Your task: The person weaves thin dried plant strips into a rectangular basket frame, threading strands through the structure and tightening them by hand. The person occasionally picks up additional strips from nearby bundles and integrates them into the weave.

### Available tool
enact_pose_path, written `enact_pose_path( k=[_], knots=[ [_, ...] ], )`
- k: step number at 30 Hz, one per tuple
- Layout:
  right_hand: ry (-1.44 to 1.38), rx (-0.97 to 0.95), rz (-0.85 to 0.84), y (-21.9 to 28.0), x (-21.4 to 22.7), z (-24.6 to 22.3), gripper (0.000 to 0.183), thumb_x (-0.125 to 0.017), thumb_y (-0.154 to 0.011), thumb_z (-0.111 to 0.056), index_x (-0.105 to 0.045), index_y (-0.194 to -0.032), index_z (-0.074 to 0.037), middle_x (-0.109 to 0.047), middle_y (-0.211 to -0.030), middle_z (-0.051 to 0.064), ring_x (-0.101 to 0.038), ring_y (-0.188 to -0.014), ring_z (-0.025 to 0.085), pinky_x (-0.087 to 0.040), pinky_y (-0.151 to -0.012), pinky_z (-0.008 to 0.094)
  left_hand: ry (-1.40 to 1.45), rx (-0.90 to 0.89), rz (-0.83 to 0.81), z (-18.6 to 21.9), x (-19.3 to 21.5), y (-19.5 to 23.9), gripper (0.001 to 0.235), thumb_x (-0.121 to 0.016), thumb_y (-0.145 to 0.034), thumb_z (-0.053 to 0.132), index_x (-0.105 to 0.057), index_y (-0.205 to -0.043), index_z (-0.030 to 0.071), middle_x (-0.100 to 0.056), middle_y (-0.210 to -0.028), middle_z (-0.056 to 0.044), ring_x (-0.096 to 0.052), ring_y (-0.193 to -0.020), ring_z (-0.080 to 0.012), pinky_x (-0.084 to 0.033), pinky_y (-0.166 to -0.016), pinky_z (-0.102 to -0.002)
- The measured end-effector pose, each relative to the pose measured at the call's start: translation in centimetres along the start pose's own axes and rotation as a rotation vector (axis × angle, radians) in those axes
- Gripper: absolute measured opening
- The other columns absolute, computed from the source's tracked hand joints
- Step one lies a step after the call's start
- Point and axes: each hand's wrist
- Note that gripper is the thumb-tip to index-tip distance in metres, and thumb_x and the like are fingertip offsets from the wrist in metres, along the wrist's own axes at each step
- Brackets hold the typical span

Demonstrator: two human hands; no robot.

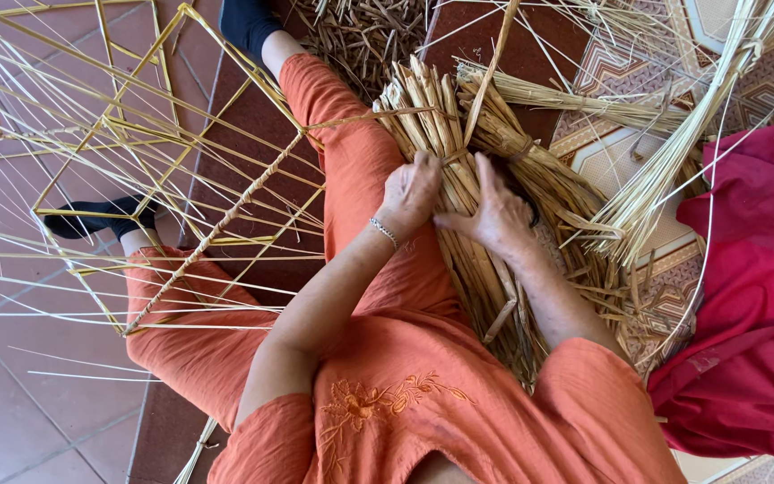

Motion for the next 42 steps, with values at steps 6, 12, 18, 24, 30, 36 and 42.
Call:
enact_pose_path(
  k=[6, 12, 18, 24, 30, 36, 42],
  knots=[
    [-0.266, -0.271, -0.253, 0.9, 0.1, 2.4, 0.121, -0.088, -0.071, -0.055, -0.020, -0.161, -0.013, -0.060, -0.141, 0.027, -0.064, -0.125, 0.035, -0.050, -0.110, 0.047, 0.622, 0.233, -0.125, -0.1, 4.5, -0.8, 0.028, -0.069, -0.106, 0.027, -0.061, -0.105, 0.001, -0.078, -0.093, -0.018, -0.076, -0.080, -0.0274, -0.062, -0.076, -0.039],
    [-0.030, 0.255, 0.193, 1.2, -2.0, 3.6, 0.075, -0.083, -0.097, -0.035, -0.039, -0.146, 0.000, -0.062, -0.128, 0.025, -0.068, -0.117, 0.035, -0.059, -0.101, 0.041, 1.055, -0.111, -0.119, 5.1, 9.0, -0.6, 0.060, -0.065, -0.100, 0.018, -0.038, -0.152, 0.010, -0.065, -0.128, -0.017, -0.077, -0.099, -0.0240, -0.064, -0.083, -0.039],
    [-0.121, 0.037, 0.203, 1.8, -1.6, 3.6, 0.052, -0.089, -0.087, -0.030, -0.062, -0.121, -0.002, -0.070, -0.113, 0.019, -0.070, -0.105, 0.031, -0.060, -0.088, 0.043, 0.984, -0.165, 0.032, 4.1, 12.8, -1.3, 0.048, -0.071, -0.102, 0.024, -0.054, -0.143, 0.008, -0.079, -0.117, -0.013, -0.081, -0.101, -0.0222, -0.068, -0.089, -0.037],
    [-0.275, 0.066, 0.179, 0.9, -1.7, 3.8, 0.049, -0.084, -0.091, -0.022, -0.060, -0.124, 0.005, -0.065, -0.124, 0.021, -0.065, -0.118, 0.028, -0.056, -0.098, 0.041, 0.655, -0.600, 0.316, 5.9, 13.9, -1.6, 0.044, -0.075, -0.099, 0.022, -0.057, -0.137, 0.009, -0.058, -0.148, -0.018, -0.077, -0.112, -0.0277, -0.066, -0.097, -0.038],
    [0.006, 0.122, 0.413, 1.2, -2.2, 4.7, 0.021, -0.079, -0.094, -0.015, -0.067, -0.107, -0.003, -0.066, -0.115, 0.014, -0.062, -0.109, 0.026, -0.055, -0.095, 0.039, 0.250, -0.364, 0.399, 6.5, 16.0, -1.8, 0.039, -0.070, -0.087, 0.004, -0.066, -0.126, 0.005, -0.052, -0.149, -0.026, -0.070, -0.063, -0.0156, -0.054, -0.045, -0.031],
    [-1.037, -0.471, 0.161, 1.0, -0.1, 4.9, 0.024, -0.070, -0.096, -0.020, -0.065, -0.110, -0.002, -0.074, -0.092, 0.009, -0.069, -0.075, 0.014, -0.060, -0.067, 0.029, 0.501, -0.358, 0.389, 1.7, 17.5, 2.4, 0.020, -0.066, -0.105, 0.007, -0.067, -0.124, 0.003, -0.068, -0.127, -0.013, -0.071, -0.072, -0.0126, -0.059, -0.058, -0.024],
    [-1.175, -0.221, 0.088, 0.7, 2.7, 2.4, 0.029, -0.078, -0.092, -0.016, -0.064, -0.113, -0.001, -0.070, -0.099, 0.008, -0.068, -0.084, 0.012, -0.062, -0.080, 0.026, 0.597, -0.220, 0.211, -1.1, 14.0, 6.2, 0.013, -0.065, -0.105, 0.015, -0.072, -0.111, 0.007, -0.078, -0.101, -0.008, -0.075, -0.076, -0.0111, -0.064, -0.065, -0.023]
  ],
)
Point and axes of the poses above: each hand's wrist, its own y-axis away from the middle knuckle, its own x-axis out of the back of the hand, z = x × y
